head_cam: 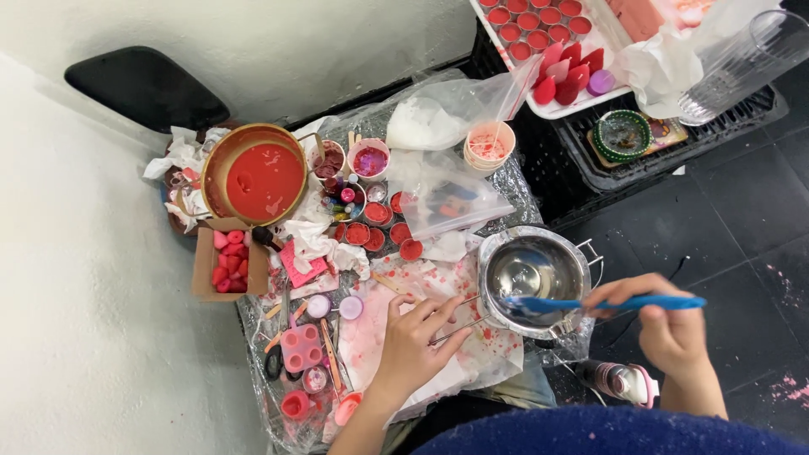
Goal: Preparing and mixing ingredients for lip balm or candles, including adding pigment to a base.
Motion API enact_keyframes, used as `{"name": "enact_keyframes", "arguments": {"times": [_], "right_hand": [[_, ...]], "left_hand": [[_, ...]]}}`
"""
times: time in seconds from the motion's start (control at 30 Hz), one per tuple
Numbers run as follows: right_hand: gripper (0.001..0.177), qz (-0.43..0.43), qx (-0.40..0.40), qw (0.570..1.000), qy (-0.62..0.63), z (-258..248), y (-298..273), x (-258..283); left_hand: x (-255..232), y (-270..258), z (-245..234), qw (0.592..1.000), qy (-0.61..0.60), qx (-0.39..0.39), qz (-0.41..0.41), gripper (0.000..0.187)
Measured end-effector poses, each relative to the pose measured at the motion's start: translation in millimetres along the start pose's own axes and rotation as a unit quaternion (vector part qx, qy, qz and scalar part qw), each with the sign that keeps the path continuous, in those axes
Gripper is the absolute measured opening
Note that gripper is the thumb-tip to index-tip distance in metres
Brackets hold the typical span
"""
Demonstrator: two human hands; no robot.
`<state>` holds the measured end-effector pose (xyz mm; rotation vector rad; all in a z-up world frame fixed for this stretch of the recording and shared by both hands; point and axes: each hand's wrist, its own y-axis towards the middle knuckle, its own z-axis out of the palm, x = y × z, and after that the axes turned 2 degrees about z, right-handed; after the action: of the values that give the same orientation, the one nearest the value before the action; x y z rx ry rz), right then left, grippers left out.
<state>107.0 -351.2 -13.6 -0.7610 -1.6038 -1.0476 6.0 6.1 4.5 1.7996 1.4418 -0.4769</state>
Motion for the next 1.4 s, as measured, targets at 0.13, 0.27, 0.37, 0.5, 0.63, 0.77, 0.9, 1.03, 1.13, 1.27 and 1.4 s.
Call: {"name": "enact_keyframes", "arguments": {"times": [0.13,0.27,0.37,0.5,0.63,0.77,0.9,1.03,1.13,1.27,1.4], "right_hand": [[0.035,-0.001,-0.135,0.991,-0.012,15,11,4],[0.028,-0.006,-0.078,0.997,-0.003,24,18,0],[0.025,-0.027,-0.121,0.992,0.001,26,20,-7],[0.019,-0.002,-0.176,0.984,-0.005,33,22,-24],[0.010,0.078,-0.214,0.972,0.061,37,27,-25],[0.034,0.091,-0.240,0.964,0.075,44,26,-17],[0.060,-0.066,-0.287,0.946,-0.134,53,26,4],[0.072,-0.147,-0.346,0.827,-0.419,58,26,27],[0.044,-0.127,-0.304,0.796,-0.508,59,17,28],[0.011,-0.138,-0.222,0.801,-0.538,67,17,23],[0.015,-0.119,-0.148,0.815,-0.547,72,24,26]], "left_hand": [[1,-2,2,1.000,0.001,0.002,0.000,0.045],[-2,-3,1,1.000,-0.007,0.012,-0.011,0.045],[-2,-4,0,1.000,-0.013,0.017,-0.014,0.046],[-2,-3,1,1.000,-0.020,0.016,-0.014,0.047],[-1,-3,-1,0.999,-0.023,0.021,-0.021,0.048],[1,1,-3,1.000,-0.007,0.011,-0.012,0.049],[0,4,-6,0.999,0.032,-0.021,0.014,0.055],[-1,7,-9,0.999,0.039,-0.024,0.009,0.058],[-1,6,-7,0.999,0.034,-0.023,0.013,0.057],[-1,6,-8,0.999,0.030,-0.023,0.015,0.056],[-1,4,-9,0.999,0.040,-0.030,0.018,0.056]]}}
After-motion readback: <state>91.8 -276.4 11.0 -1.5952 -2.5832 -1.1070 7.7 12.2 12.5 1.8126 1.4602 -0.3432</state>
